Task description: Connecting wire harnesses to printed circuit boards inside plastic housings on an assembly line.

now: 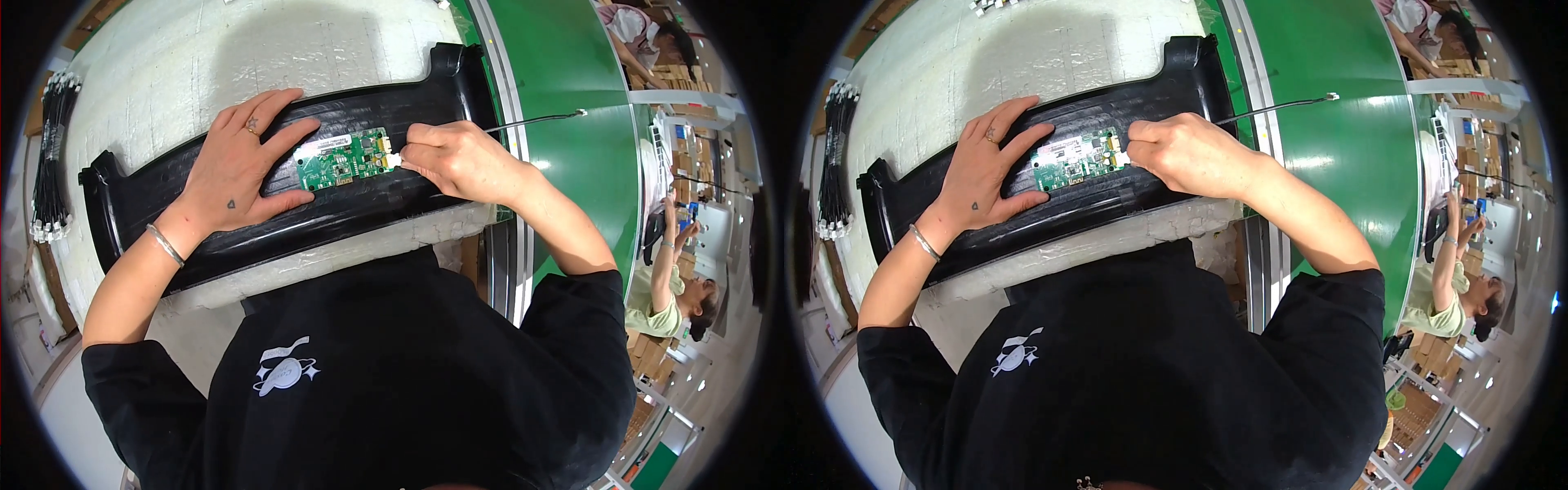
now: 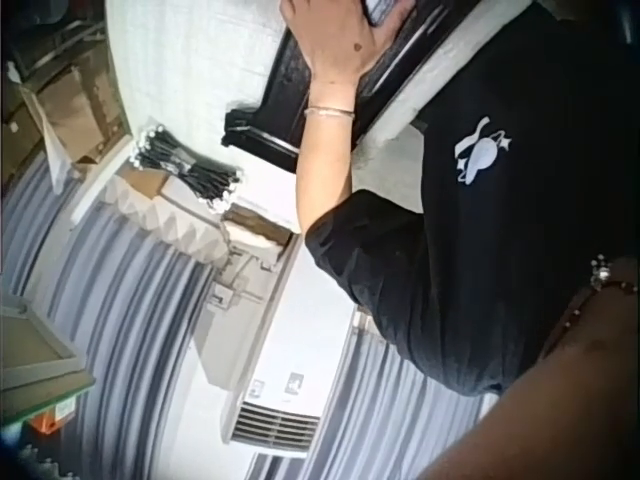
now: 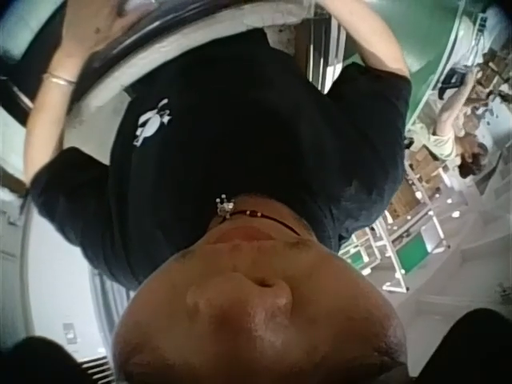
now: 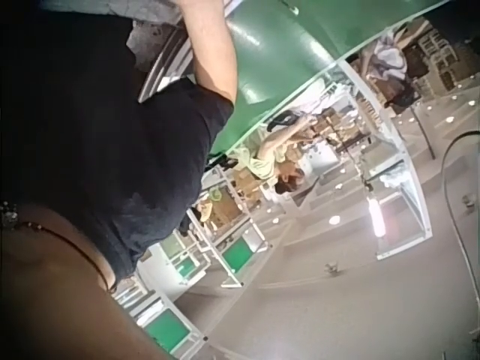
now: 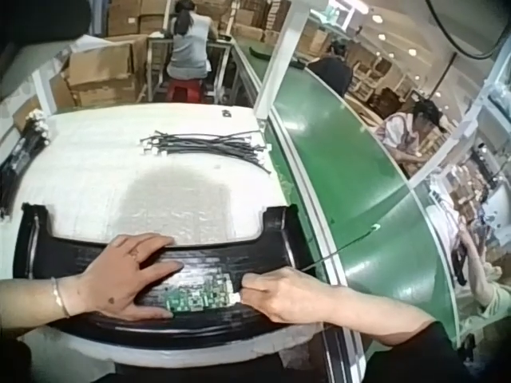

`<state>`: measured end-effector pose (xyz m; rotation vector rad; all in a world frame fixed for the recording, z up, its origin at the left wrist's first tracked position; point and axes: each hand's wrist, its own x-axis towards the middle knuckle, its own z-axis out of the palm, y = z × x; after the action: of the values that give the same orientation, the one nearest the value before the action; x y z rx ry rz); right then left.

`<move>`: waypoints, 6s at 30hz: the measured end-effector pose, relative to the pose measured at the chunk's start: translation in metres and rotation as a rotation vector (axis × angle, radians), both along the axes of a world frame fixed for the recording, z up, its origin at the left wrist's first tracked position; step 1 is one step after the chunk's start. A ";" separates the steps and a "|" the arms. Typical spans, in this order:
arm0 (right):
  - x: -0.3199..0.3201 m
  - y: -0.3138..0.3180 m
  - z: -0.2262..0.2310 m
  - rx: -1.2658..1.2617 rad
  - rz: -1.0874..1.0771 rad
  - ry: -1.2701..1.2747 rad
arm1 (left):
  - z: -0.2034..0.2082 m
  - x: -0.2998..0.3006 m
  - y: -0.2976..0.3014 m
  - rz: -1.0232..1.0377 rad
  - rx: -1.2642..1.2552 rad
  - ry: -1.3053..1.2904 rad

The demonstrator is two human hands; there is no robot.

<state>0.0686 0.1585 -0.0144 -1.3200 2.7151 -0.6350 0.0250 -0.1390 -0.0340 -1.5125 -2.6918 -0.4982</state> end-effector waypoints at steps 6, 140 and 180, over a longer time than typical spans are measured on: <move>-0.008 0.000 0.010 0.030 0.070 0.024 | 0.005 -0.003 0.006 -0.008 0.002 0.028; -0.113 -0.109 -0.053 -0.481 -0.643 0.441 | -0.046 -0.114 0.035 0.316 1.074 -1.096; -0.114 -0.104 -0.056 -0.464 -0.642 0.374 | -0.052 -0.114 0.036 0.358 0.930 -0.931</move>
<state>-0.0451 0.0542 -0.0707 -0.6158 3.4741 -1.2334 -0.0888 -0.1030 -0.0860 -0.5543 -2.3436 -2.4053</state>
